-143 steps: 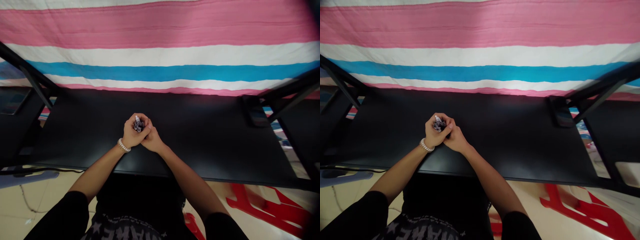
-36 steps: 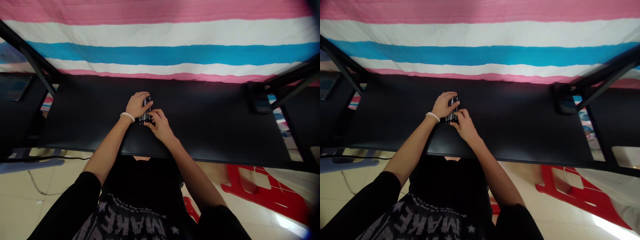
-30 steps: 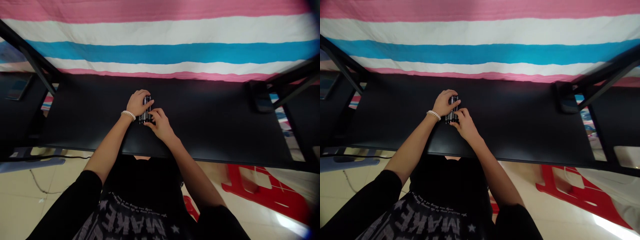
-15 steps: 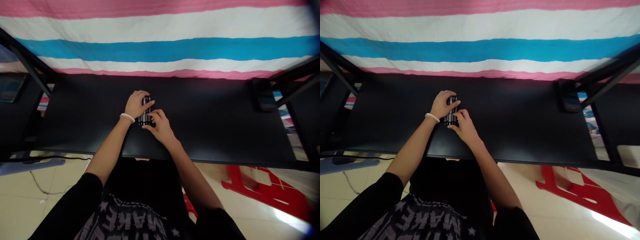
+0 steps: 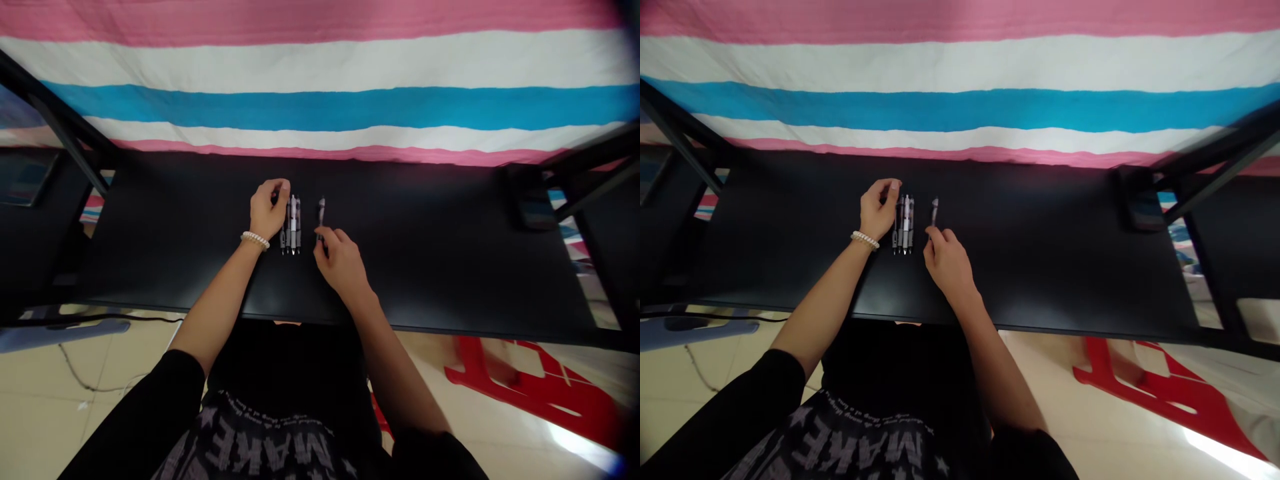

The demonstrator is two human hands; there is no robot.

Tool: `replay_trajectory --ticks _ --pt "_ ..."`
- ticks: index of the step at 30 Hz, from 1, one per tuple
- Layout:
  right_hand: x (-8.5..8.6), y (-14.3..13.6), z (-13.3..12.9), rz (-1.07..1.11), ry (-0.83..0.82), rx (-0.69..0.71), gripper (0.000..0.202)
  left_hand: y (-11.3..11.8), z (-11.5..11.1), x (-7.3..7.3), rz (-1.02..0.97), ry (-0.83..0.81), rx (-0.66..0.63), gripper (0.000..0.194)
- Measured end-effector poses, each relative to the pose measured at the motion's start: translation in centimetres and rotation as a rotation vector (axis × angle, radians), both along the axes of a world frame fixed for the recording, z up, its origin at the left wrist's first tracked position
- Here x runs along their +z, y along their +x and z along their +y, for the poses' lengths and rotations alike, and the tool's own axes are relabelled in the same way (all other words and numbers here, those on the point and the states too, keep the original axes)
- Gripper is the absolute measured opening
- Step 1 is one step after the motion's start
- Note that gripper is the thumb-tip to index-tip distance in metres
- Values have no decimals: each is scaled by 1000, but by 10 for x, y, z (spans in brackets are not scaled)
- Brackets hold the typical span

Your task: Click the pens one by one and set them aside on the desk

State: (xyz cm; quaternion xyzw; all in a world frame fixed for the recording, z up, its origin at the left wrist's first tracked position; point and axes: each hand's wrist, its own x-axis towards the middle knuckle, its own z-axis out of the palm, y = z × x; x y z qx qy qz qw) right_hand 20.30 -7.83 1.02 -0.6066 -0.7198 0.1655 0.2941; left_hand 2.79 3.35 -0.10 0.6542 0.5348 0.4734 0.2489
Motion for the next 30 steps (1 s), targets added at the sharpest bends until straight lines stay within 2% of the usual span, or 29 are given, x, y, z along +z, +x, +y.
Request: replay_trajectory --ticks 4,8,11,16,22,25,27,30 --pt "4 2 -4 -68 -17 54 22 -3 -2 1 -109 -18 104 37" --pt "1 10 -3 52 19 -20 10 0 -9 9 -187 -6 136 33" --pt "2 14 0 290 67 -106 9 6 -14 13 -333 -46 49 35" --pt "15 2 6 553 143 -110 9 13 -18 16 -605 -288 -115 48" --pt "26 -14 26 452 258 25 12 4 -18 31 -745 -333 -196 35" --pt "28 -17 38 420 309 47 14 -1 -15 37 -774 -313 -167 30" --pt "27 -20 45 483 258 57 10 -5 -14 37 -738 -312 -139 31" --pt "17 -26 51 728 41 86 30 -8 -12 32 -658 -284 -138 33"
